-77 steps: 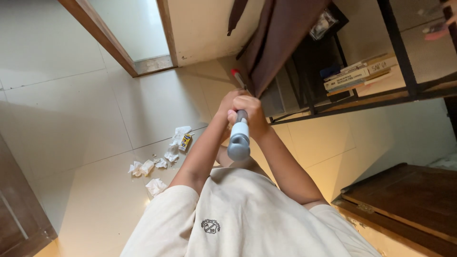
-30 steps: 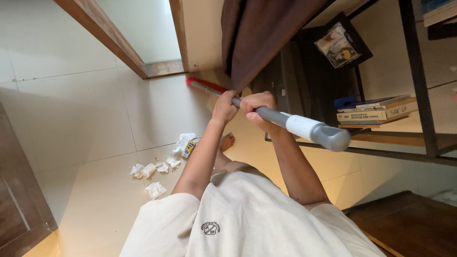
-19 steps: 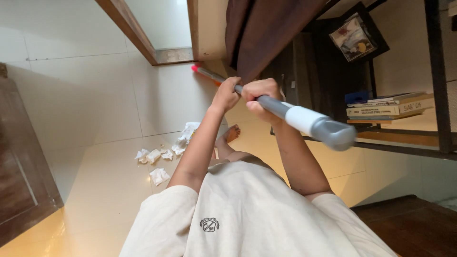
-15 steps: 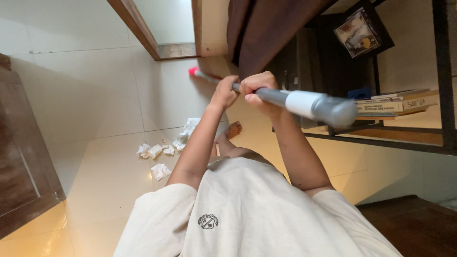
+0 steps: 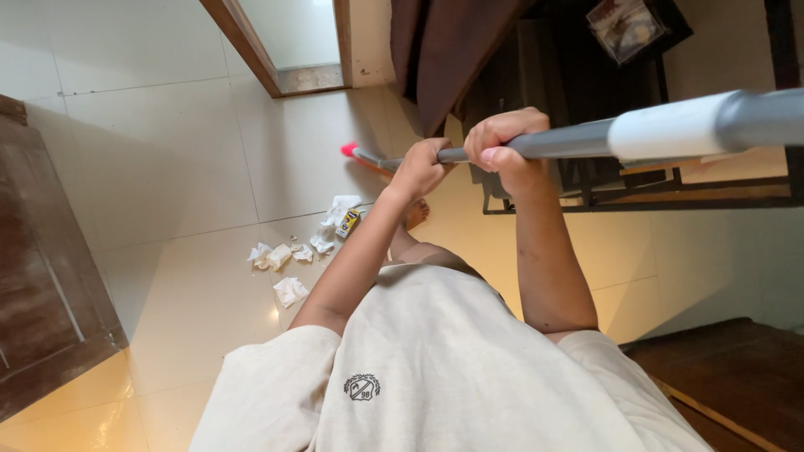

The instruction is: The person sweeps a tiled floor using a red broom, gathering scattered paper and debris into a pile. The person moves from an indoor area toward a garage where a car is parked, continuing to sweep the debris along the floor.

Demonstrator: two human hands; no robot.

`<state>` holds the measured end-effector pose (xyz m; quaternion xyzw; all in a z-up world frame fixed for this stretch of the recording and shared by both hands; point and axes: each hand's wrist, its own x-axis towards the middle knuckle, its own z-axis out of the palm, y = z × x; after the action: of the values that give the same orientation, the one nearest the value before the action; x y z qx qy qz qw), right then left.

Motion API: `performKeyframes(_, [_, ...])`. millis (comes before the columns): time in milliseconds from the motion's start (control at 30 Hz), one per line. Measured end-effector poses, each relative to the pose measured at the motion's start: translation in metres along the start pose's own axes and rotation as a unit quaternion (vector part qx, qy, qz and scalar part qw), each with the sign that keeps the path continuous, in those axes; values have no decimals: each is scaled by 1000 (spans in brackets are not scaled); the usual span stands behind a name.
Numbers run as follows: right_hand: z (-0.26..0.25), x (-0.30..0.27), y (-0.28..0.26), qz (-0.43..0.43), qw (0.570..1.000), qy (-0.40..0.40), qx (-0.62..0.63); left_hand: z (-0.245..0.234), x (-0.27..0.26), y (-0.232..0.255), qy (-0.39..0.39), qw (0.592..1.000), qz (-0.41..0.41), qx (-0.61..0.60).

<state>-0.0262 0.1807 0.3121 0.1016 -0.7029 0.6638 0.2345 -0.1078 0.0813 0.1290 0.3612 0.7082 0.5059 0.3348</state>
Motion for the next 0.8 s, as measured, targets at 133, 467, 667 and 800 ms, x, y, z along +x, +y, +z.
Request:
performKeyframes(133, [14, -26, 7, 4, 997, -4, -73, 18, -9, -22, -22, 1000, -6, 5])
performKeyframes(467, [4, -78, -40, -8, 997, 70, -6, 60, -52, 12, -82, 996, -19, 36])
performKeyframes(667, [-1, -108, -52, -4, 986, 88, -143, 93, -29, 0, -123, 988, 74, 54])
performKeyframes(800, [-13, -143, 5, 2, 966, 61, -252, 109, -6, -34, -144, 977, 140, 65])
